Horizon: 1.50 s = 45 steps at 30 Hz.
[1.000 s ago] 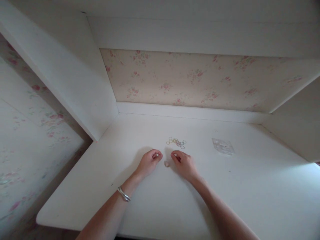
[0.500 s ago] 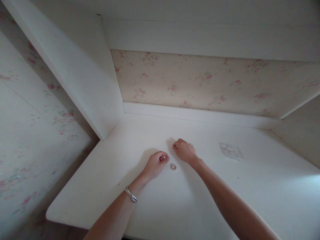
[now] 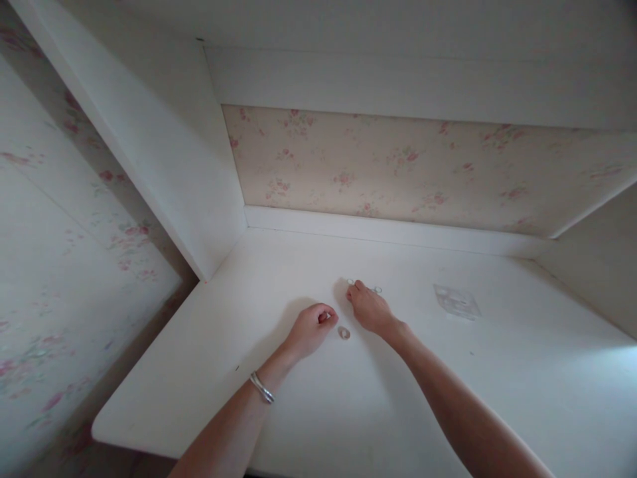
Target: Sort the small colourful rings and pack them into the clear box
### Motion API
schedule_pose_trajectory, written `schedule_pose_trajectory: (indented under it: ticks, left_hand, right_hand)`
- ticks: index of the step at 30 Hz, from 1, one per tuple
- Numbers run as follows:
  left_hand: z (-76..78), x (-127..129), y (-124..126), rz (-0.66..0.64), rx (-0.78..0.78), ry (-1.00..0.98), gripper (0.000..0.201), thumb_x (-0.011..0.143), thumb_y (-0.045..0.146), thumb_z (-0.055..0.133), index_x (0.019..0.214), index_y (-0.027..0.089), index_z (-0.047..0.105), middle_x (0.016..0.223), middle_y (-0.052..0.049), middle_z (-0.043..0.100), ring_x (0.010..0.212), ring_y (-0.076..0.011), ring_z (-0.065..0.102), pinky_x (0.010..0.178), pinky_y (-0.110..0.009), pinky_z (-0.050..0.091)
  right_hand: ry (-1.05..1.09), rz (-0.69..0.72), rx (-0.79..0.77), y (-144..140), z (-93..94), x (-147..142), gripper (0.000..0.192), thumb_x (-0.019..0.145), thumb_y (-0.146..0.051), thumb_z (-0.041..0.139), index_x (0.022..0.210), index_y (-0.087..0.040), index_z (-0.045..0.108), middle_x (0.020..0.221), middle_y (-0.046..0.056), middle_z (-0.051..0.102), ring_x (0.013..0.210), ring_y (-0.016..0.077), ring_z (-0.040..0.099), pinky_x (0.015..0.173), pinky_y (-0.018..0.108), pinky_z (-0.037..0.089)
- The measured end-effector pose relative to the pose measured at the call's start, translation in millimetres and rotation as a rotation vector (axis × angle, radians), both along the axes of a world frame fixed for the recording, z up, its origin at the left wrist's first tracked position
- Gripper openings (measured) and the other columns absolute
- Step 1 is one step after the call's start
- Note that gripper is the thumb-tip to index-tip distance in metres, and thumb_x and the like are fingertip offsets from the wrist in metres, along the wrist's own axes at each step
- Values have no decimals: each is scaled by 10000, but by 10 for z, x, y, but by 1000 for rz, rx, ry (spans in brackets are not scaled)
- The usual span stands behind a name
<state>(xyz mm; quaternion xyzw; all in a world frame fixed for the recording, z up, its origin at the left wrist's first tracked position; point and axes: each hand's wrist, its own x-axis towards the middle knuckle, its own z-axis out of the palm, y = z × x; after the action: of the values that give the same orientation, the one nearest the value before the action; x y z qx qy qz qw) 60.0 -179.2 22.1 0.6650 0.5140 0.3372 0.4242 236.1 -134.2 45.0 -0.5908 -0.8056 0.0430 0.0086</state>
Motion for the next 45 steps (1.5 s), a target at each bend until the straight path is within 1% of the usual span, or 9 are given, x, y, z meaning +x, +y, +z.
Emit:
schedule_pose_trajectory:
  ticks: [5,9,12,16,23,29,35,39,45]
  left_hand:
    - [-2,7,16,-4,-1,10,212,807,330,511,827,154,628,600,39,431,566,-101,394,528,-215,283]
    - [6,7,8,-26,22,13,231,819,351,497,824,162,630,619,31,465,583,-106,415,541,-216,300]
    - [28,3,-3,-19,40,24,236,821,354,489,823,163,627,624,27,475,584,-108,418,550,-216,309]
    - [54,4,-9,-11,36,34,218,816,335,486,821,161,618,613,31,462,567,-106,404,543,-212,308]
    - [62,13,-13,-16,16,49,256,823,372,480,845,159,620,602,32,450,560,-106,399,528,-211,302]
    - [40,32,2,-37,12,67,267,818,391,497,851,162,629,645,19,537,594,-114,468,554,-217,343]
    - [14,233,244,-87,30,102,231,806,323,499,884,156,638,796,-25,644,727,-147,574,675,-239,420]
    - [34,446,497,-71,153,287,210,820,281,488,874,157,649,774,-36,645,712,-151,572,675,-247,419]
    - [100,610,707,-9,258,601,209,852,292,501,975,188,633,1005,-72,638,911,-196,574,795,-283,410]
  right_hand:
    - [80,49,146,-330,1,121,218,953,-207,325,951,-170,540,983,74,534,771,146,557,626,255,357]
    - [106,127,167,-665,-107,193,183,939,-186,360,900,-189,539,872,29,534,724,144,534,613,257,342]
    - [117,138,184,-824,-200,223,182,933,-177,364,892,-193,541,850,23,530,696,140,520,607,257,339]
    - [125,142,202,-885,-257,246,190,932,-173,361,882,-191,544,839,24,531,699,141,518,620,257,342]
    - [151,161,186,-894,-235,256,229,931,-163,345,887,-191,568,845,37,551,733,149,519,672,268,346]
    - [294,71,211,-917,-224,328,271,938,-214,326,882,-183,590,816,52,570,697,143,503,687,269,338]
    - [572,-184,251,-793,-289,435,269,920,-285,357,866,-191,603,776,32,588,677,134,529,638,231,359]
    - [719,-305,229,-728,-341,481,273,895,-351,393,869,-205,622,774,24,602,656,136,537,626,236,374]
    - [772,-330,216,-728,-346,499,291,878,-363,396,855,-204,639,783,33,619,642,138,539,616,244,387]
